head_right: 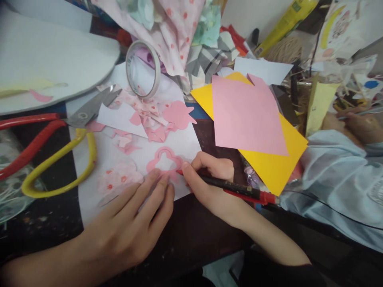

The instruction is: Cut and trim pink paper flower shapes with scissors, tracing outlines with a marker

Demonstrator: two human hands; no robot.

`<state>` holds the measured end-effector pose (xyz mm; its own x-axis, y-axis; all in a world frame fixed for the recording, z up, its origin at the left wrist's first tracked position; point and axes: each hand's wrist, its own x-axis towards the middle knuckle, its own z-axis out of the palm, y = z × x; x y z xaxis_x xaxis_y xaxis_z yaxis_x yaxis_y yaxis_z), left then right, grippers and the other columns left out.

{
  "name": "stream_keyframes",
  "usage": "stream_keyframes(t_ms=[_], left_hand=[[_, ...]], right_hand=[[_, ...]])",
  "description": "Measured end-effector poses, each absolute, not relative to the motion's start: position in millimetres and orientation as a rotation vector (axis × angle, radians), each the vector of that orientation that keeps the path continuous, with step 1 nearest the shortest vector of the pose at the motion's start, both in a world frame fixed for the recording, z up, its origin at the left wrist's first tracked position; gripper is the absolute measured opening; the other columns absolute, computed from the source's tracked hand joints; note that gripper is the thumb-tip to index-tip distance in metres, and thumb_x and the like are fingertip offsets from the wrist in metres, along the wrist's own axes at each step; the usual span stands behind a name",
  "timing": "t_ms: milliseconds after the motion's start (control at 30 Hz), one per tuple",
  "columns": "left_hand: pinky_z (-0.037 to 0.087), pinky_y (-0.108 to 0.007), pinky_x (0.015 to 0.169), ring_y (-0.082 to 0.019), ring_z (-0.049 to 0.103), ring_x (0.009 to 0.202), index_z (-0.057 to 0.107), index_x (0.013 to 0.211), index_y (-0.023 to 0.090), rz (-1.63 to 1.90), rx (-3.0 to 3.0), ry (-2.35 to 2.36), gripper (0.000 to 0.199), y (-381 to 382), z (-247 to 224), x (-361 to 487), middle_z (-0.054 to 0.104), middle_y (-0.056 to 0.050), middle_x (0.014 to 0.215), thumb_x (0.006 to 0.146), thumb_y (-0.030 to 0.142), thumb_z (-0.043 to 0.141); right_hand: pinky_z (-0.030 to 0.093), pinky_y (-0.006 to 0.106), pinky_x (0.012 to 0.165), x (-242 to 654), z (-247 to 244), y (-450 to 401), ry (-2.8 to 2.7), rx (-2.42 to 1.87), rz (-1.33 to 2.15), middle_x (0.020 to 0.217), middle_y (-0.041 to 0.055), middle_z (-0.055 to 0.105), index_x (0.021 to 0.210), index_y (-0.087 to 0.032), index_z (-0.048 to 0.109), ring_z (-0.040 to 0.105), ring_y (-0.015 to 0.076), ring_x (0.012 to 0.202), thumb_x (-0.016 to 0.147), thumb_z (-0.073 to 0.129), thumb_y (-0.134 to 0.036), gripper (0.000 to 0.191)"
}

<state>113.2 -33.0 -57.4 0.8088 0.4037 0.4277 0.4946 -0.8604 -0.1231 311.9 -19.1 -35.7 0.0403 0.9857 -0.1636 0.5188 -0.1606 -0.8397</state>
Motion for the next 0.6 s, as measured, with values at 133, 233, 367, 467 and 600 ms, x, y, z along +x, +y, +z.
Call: stream_keyframes(t_ms=[133, 233, 367, 467, 600], left_hand=[[0.058, -0.039, 0.083, -0.037, 0.069, 0.111, 0.065, 0.120, -0.002, -0.581, -2.762, -0.706, 0.039, -34.6, -56.9, 112.5, 0.071, -0.021, 0.119, 0.093, 0.015, 0.042], [0.057, -0.039, 0.083, -0.037, 0.068, 0.112, 0.065, 0.120, -0.002, -0.586, -2.757, -0.711, 0.039, -35.2, -57.1, 112.0, 0.071, -0.021, 0.120, 0.094, 0.015, 0.041], [0.056, -0.039, 0.084, -0.037, 0.068, 0.112, 0.064, 0.121, -0.001, -0.574, -2.767, -0.709, 0.039, -35.5, -57.3, 111.4, 0.071, -0.020, 0.120, 0.094, 0.015, 0.042], [0.056, -0.039, 0.084, -0.036, 0.068, 0.112, 0.065, 0.121, -0.001, -0.578, -2.761, -0.709, 0.039, -35.6, -57.2, 111.2, 0.071, -0.020, 0.119, 0.093, 0.015, 0.042], [0.055, -0.039, 0.084, -0.036, 0.068, 0.112, 0.065, 0.120, -0.001, -0.581, -2.757, -0.707, 0.039, -35.2, -57.2, 111.8, 0.071, -0.020, 0.119, 0.094, 0.015, 0.041]], right_hand=[[0.038, 0.020, 0.039, 312.0, -36.0, -19.6, -1.545, -1.753, 1.049, 0.052, -0.0019, 0.061, 0.062, -0.019, 0.056, 0.052, 0.0065, 0.042, 0.092, 0.064, -0.036, 0.035], [0.039, 0.020, 0.040, 312.3, -35.6, -19.8, -1.543, -1.742, 1.024, 0.052, -0.0024, 0.061, 0.062, -0.019, 0.056, 0.051, 0.0063, 0.042, 0.092, 0.064, -0.035, 0.035], [0.038, 0.021, 0.040, 312.9, -34.8, -19.8, -1.558, -1.753, 1.044, 0.052, -0.0021, 0.061, 0.062, -0.020, 0.055, 0.051, 0.0070, 0.042, 0.092, 0.064, -0.035, 0.035], [0.038, 0.021, 0.040, 314.2, -36.9, -20.7, -1.531, -1.742, 1.039, 0.053, -0.0017, 0.061, 0.062, -0.020, 0.056, 0.051, 0.0072, 0.043, 0.091, 0.065, -0.034, 0.034], [0.038, 0.021, 0.038, 315.8, -40.8, -21.6, -1.455, -1.710, 1.079, 0.053, -0.0017, 0.062, 0.062, -0.020, 0.056, 0.051, 0.0073, 0.042, 0.091, 0.066, -0.036, 0.034]])
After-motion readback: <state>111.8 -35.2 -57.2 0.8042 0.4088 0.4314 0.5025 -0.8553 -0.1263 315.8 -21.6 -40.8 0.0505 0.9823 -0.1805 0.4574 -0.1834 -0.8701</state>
